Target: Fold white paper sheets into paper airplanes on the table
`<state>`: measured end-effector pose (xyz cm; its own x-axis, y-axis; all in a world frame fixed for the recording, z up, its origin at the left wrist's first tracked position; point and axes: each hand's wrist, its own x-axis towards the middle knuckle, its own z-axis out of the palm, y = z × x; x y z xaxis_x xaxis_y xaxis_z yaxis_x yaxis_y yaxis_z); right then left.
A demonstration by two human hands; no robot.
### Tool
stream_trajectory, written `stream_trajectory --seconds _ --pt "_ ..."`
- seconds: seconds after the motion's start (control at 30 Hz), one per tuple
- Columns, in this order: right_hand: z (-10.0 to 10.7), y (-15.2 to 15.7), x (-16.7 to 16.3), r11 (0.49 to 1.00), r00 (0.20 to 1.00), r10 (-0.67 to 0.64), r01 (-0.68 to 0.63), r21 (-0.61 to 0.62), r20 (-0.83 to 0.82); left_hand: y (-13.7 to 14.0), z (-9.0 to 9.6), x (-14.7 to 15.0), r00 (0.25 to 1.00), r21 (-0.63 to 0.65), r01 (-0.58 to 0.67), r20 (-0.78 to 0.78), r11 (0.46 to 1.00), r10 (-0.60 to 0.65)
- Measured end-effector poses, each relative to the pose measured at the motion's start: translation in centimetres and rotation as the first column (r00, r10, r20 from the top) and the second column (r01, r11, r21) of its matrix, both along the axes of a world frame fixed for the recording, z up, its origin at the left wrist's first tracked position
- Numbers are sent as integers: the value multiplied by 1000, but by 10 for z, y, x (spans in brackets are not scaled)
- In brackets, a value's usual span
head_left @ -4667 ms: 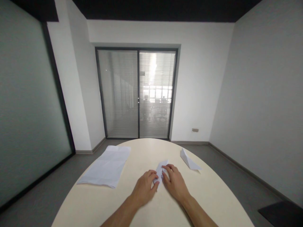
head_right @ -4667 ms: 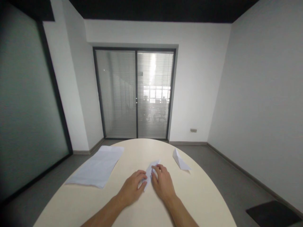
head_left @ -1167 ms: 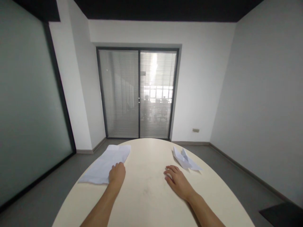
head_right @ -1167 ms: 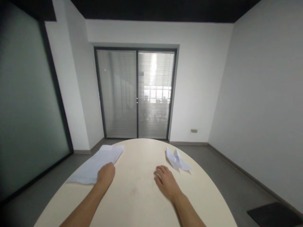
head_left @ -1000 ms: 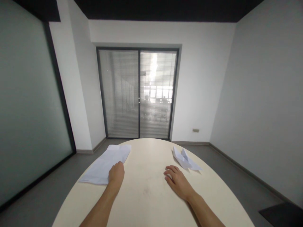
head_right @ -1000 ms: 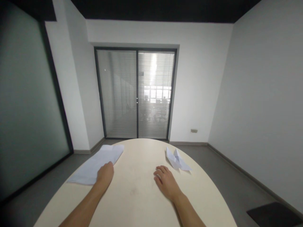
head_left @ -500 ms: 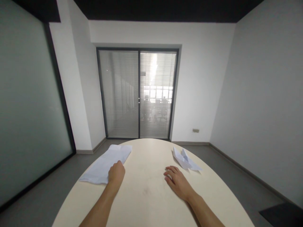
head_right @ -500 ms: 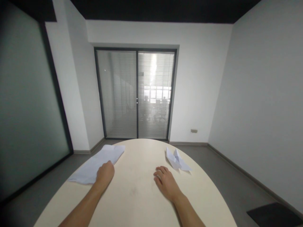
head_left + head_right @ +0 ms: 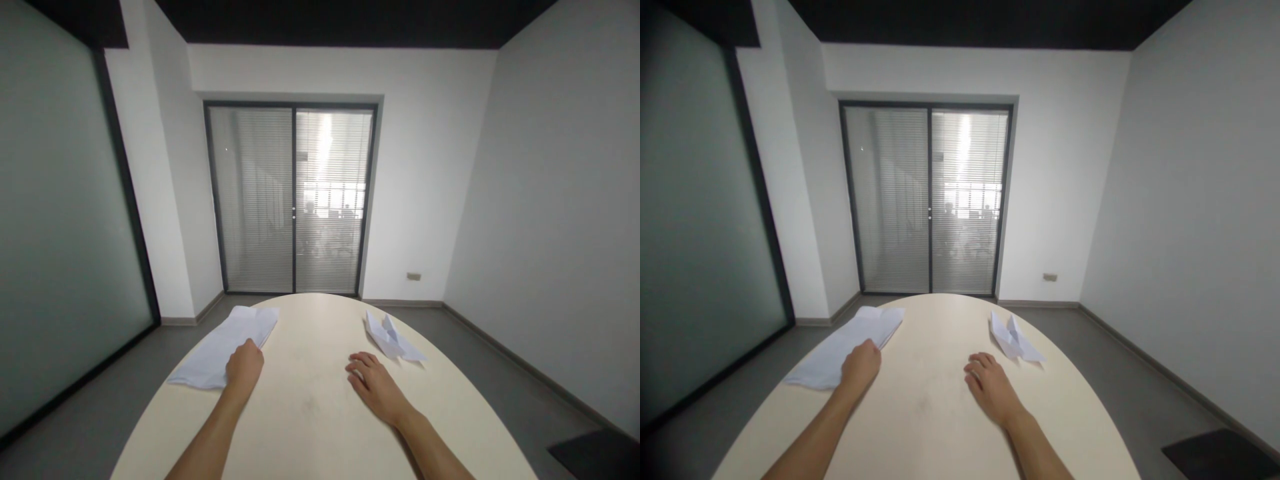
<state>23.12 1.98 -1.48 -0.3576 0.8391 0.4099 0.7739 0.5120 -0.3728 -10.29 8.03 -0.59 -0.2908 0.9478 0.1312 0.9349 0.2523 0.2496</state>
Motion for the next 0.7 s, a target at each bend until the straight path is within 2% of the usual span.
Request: stream_trajectory --seconds 0.47,0.7 --pt "-14 5 7 992 999 -41 38 -120 -26 3 -3 -3 996 -4 -31 83 1000 31" --pt "-15 6 8 990 999 -45 44 -131 -6 7 -5 -7 991 -10 -26 128 1000 27"
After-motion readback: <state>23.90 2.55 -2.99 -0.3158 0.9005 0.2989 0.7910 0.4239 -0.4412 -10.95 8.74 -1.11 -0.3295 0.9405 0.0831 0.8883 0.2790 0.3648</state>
